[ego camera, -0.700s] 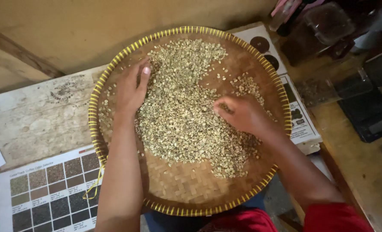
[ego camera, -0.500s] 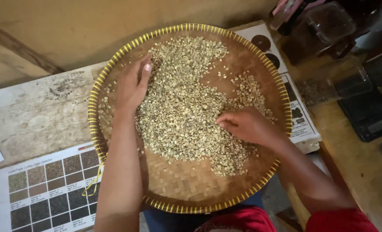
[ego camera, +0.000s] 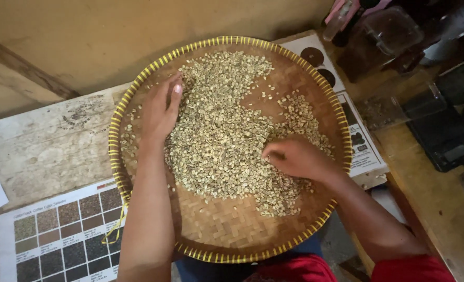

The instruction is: Manually sorting green coffee beans on a woven tray to remove defects

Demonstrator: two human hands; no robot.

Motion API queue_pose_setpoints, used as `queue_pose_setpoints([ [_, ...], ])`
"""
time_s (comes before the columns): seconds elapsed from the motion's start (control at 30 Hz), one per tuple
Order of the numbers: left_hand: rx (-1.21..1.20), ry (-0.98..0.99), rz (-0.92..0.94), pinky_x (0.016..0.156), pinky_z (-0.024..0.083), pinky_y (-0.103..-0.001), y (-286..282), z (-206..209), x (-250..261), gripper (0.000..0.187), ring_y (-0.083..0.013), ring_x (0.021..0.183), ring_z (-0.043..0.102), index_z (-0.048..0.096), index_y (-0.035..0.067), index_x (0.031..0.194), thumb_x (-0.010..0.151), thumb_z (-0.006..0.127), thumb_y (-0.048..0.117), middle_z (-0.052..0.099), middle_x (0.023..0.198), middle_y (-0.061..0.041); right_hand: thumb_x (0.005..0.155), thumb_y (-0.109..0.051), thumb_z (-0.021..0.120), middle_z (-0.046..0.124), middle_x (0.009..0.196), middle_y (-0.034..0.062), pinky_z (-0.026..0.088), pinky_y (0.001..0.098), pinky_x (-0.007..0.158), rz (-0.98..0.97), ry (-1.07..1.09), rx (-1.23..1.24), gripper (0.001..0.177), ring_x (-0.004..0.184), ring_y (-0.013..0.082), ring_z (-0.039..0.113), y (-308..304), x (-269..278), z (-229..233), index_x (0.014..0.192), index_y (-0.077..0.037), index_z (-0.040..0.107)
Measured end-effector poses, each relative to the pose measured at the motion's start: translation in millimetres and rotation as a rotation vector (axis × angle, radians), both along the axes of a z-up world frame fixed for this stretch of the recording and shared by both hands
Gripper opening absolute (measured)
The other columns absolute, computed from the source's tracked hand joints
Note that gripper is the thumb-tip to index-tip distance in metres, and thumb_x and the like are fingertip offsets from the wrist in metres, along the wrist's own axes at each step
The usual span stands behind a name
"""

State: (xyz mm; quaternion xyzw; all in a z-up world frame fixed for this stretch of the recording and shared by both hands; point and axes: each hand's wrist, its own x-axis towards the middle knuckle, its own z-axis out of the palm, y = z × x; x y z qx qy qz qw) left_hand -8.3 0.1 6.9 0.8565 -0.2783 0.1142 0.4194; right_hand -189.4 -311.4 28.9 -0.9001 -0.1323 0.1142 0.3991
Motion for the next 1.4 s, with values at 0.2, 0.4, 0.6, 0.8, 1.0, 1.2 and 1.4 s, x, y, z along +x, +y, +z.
queue_pose_setpoints([
  [0.2, -0.009, 0.004, -0.008, 0.105, 0.045, -0.056, -0.9, -0.3, 2.1, 0.037, -0.0443, 0.118, 0.063, 0.062, 0.011, 0.143, 0.112, 0.051, 0.028, 0.072, 0.122, -0.02, 0.088, -0.002, 0.066, 0.073, 0.063, 0.0179, 0.049, 0.0418, 0.051, -0.077, -0.083, -0.164, 0.028, 0.047, 0.0313, 0.066, 7.4, -0.2, 9.5, 0.11, -0.011, 0.08],
  [0.4, -0.012, 0.0, 0.003, 0.104, 0.046, -0.054, 0.4, 5.4, -2.5, 0.037, -0.0427, 0.117, 0.064, 0.063, 0.013, 0.143, 0.113, 0.051, 0.031, 0.072, 0.122, -0.018, 0.089, -0.007, 0.069, 0.074, 0.063, 0.0172, 0.054, 0.0433, 0.053, -0.102, -0.146, -0.157, 0.026, 0.053, 0.0326, 0.07, 8.6, 0.3, 15.8, 0.112, -0.014, 0.078],
  [0.6, -0.011, -0.017, 0.0, 0.106, 0.045, -0.053, 0.3, 7.2, -5.0, 0.037, -0.0422, 0.117, 0.063, 0.062, 0.012, 0.143, 0.113, 0.051, 0.03, 0.072, 0.122, -0.019, 0.098, -0.012, 0.063, 0.067, 0.052, 0.0153, 0.041, 0.0344, 0.038, -0.067, -0.115, -0.21, 0.018, 0.031, 0.0192, 0.048, 12.4, 8.7, 18.5, 0.111, -0.01, 0.076],
  [0.8, -0.017, -0.017, -0.02, 0.105, 0.045, -0.055, 1.0, -1.4, 3.5, 0.037, -0.0448, 0.117, 0.063, 0.063, 0.008, 0.141, 0.113, 0.051, 0.027, 0.072, 0.122, -0.021, 0.097, -0.013, 0.065, 0.067, 0.055, 0.0105, 0.037, 0.0256, 0.034, -0.07, -0.022, -0.205, 0.021, 0.03, 0.0098, 0.041, 10.9, 40.6, 19.4, 0.115, -0.007, 0.076],
  [1.0, 0.015, 0.044, 0.018, 0.108, 0.043, -0.054, 0.3, 6.4, -1.8, 0.041, -0.0435, 0.122, 0.061, 0.062, 0.012, 0.143, 0.113, 0.046, 0.036, 0.071, 0.127, -0.018, 0.091, -0.015, 0.074, 0.074, 0.07, 0.0203, 0.053, 0.042, 0.052, -0.051, -0.118, -0.191, 0.021, 0.053, 0.0341, 0.069, 20.0, 32.9, 9.9, 0.109, -0.006, 0.079],
  [1.2, 0.01, -0.016, -0.001, 0.104, 0.046, -0.055, 2.3, -8.3, 9.4, 0.038, -0.0435, 0.117, 0.063, 0.062, 0.01, 0.143, 0.113, 0.05, 0.029, 0.072, 0.122, -0.02, 0.093, -0.018, 0.073, 0.078, 0.089, 0.0183, 0.059, 0.0492, 0.073, -0.02, -0.133, -0.224, 0.023, 0.078, 0.0386, 0.075, 15.8, 39.4, 0.0, 0.113, -0.012, 0.079],
  [1.4, -0.011, -0.008, -0.015, 0.106, 0.045, -0.055, 0.6, -4.2, 7.2, 0.038, -0.0445, 0.118, 0.063, 0.061, 0.009, 0.143, 0.113, 0.05, 0.029, 0.072, 0.122, -0.02, 0.092, -0.013, 0.073, 0.076, 0.075, 0.0134, 0.057, 0.0398, 0.059, 0.025, -0.334, -0.227, 0.012, 0.064, 0.0319, 0.074, 14.3, 42.9, -32.9, 0.103, -0.013, 0.079],
])
